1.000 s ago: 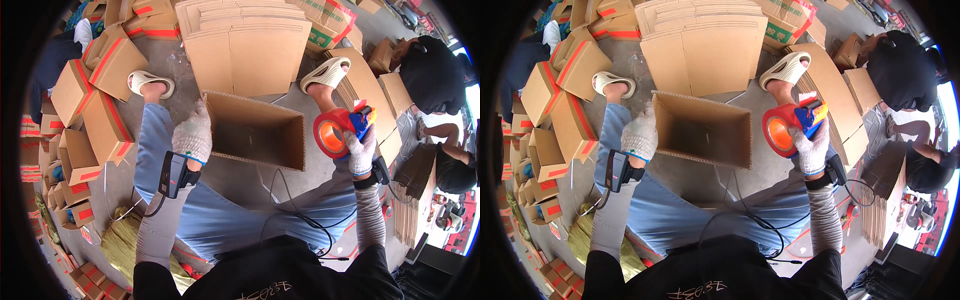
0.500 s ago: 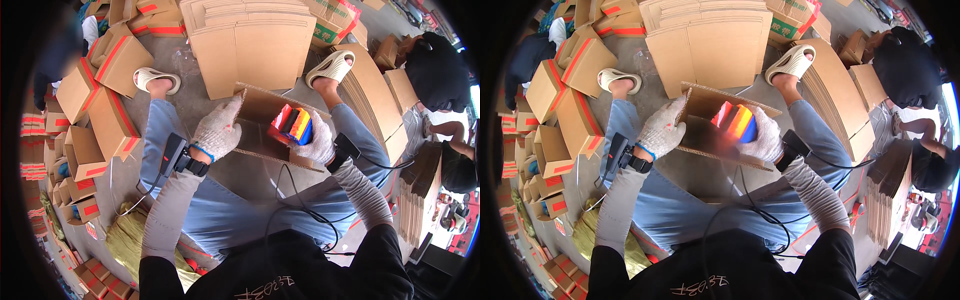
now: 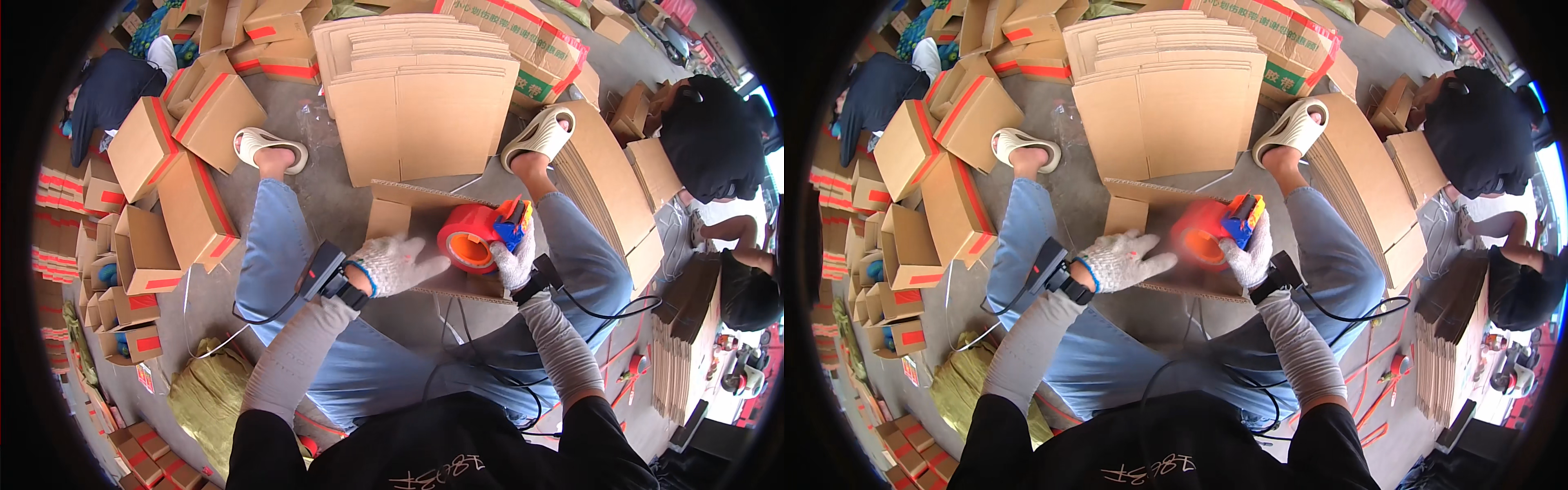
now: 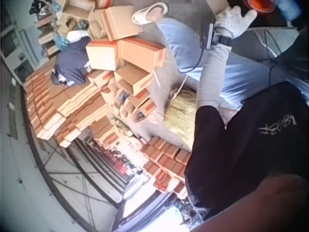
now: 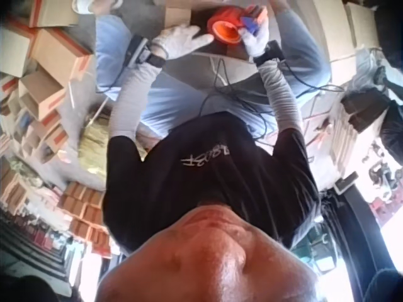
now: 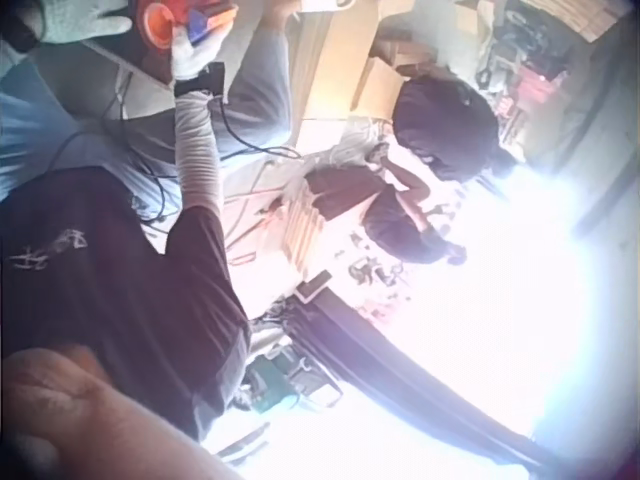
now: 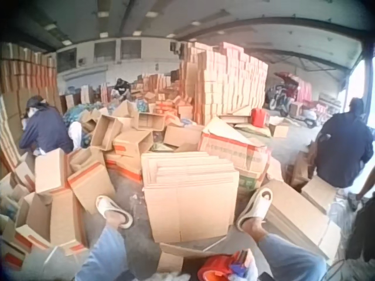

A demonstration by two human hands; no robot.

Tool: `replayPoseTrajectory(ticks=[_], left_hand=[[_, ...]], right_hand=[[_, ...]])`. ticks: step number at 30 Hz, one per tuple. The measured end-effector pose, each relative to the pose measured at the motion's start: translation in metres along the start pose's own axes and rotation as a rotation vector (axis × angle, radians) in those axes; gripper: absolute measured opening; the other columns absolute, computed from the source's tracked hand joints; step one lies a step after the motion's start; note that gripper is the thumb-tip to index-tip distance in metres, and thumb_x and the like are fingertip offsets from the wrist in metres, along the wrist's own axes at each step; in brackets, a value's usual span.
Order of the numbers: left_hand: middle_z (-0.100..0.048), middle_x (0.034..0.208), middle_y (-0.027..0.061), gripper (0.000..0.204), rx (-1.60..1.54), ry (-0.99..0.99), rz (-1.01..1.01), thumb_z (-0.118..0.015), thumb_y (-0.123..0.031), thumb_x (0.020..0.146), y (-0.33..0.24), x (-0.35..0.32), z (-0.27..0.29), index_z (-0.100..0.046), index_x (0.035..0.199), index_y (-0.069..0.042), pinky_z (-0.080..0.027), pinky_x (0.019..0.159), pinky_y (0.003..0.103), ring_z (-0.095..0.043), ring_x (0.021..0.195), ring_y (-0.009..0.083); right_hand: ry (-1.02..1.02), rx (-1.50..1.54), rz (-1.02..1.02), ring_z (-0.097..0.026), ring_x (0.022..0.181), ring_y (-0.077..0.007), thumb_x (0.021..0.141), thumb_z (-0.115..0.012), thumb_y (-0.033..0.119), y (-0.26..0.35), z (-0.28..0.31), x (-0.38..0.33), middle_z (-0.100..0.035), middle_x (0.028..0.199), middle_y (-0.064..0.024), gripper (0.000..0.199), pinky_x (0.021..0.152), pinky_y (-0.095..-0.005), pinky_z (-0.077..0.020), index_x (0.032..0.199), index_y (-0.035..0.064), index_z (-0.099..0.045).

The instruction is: Assembling cardboard boxes and sealing the bottom with a tape dispenser.

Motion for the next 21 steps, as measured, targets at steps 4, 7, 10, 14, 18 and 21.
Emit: replayPoseTrajectory(ticks=[4, 7, 10, 14, 18, 21], left_hand=[[-0.069, 0.100, 0.0161, 0.062, 0.172, -0.198, -0.062, -0.054, -0.065, 0.093, -0.010, -0.045, 0.007, -0.070, 0.109, -0.007, -0.058, 0.072, 0.049, -0.072, 0.086, 0.0352], [-0.068, 0.075, 0.0099, 0.040, 0.216, -0.445, -0.075, -0.064, -0.050, 0.091, -0.017, -0.034, 0.024, -0.070, 0.086, -0.011, -0.056, 0.060, 0.043, -0.070, 0.069, 0.0296], [-0.066, 0.073, 0.0085, 0.027, 0.147, -0.594, -0.095, -0.067, -0.038, 0.089, -0.008, -0.007, 0.028, -0.066, 0.081, -0.013, -0.055, 0.059, 0.041, -0.068, 0.068, 0.0290], [-0.069, 0.110, 0.0116, 0.021, 0.086, -0.606, -0.038, -0.066, -0.030, 0.091, 0.016, 0.034, 0.020, -0.068, 0.104, -0.013, -0.055, 0.082, 0.044, -0.067, 0.102, 0.0302], [-0.053, 0.142, 0.0162, 0.049, 0.382, -1.093, -0.405, -0.067, -0.033, 0.091, -0.023, 0.007, 0.058, -0.059, 0.135, -0.012, -0.044, 0.105, 0.051, -0.051, 0.131, 0.0364], [-0.041, 0.153, 0.0191, 0.074, 0.323, -1.034, -0.146, -0.068, -0.041, 0.089, -0.019, 0.032, 0.078, -0.043, 0.152, -0.010, -0.030, 0.115, 0.057, -0.038, 0.142, 0.0401]], right_hand=[[0.044, -0.042, -0.086, -0.057, 0.117, -0.0185, 0.071, -0.080, 0.013, 0.047, 0.000, 0.004, -0.057, 0.128, -0.0074, 0.084, 0.103, -0.0343, -0.0458, 0.145, 0.0012, -0.041], [0.032, 0.050, -0.070, -0.062, 0.114, -0.0211, 0.069, -0.082, 0.013, 0.094, 0.032, 0.015, -0.062, 0.126, -0.0096, 0.082, 0.100, -0.0362, -0.0499, 0.141, 0.0009, -0.045], [0.080, -0.345, -0.246, -0.067, 0.108, -0.0239, 0.065, -0.087, 0.019, 0.103, 0.070, 0.005, -0.064, 0.123, -0.0133, 0.084, 0.096, -0.0386, -0.0537, 0.136, -0.0009, -0.049], [0.464, -0.436, -0.066, -0.062, 0.115, -0.0219, 0.064, -0.091, 0.029, 0.090, 0.029, -0.018, -0.063, 0.127, -0.0114, 0.095, 0.103, -0.0395, -0.0481, 0.141, -0.0007, -0.046], [0.211, -0.015, -0.343, -0.063, 0.114, -0.0225, 0.065, -0.091, 0.026, 0.046, 0.025, -0.046, -0.064, 0.122, -0.0126, 0.089, 0.098, -0.0356, -0.0498, 0.139, -0.0002, -0.049], [0.447, -0.542, -0.297, -0.066, 0.102, -0.0252, 0.064, -0.090, 0.034, 0.044, 0.005, -0.051, -0.066, 0.113, -0.0139, 0.078, 0.090, -0.0361, -0.0520, 0.126, 0.0007, -0.056]])
Point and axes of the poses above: each hand's wrist, its own x-axis towards the middle knuckle, its own z-axis out of the back of the hand, y = z × x, the point moved 8 cm from there along x, towards the middle knuckle
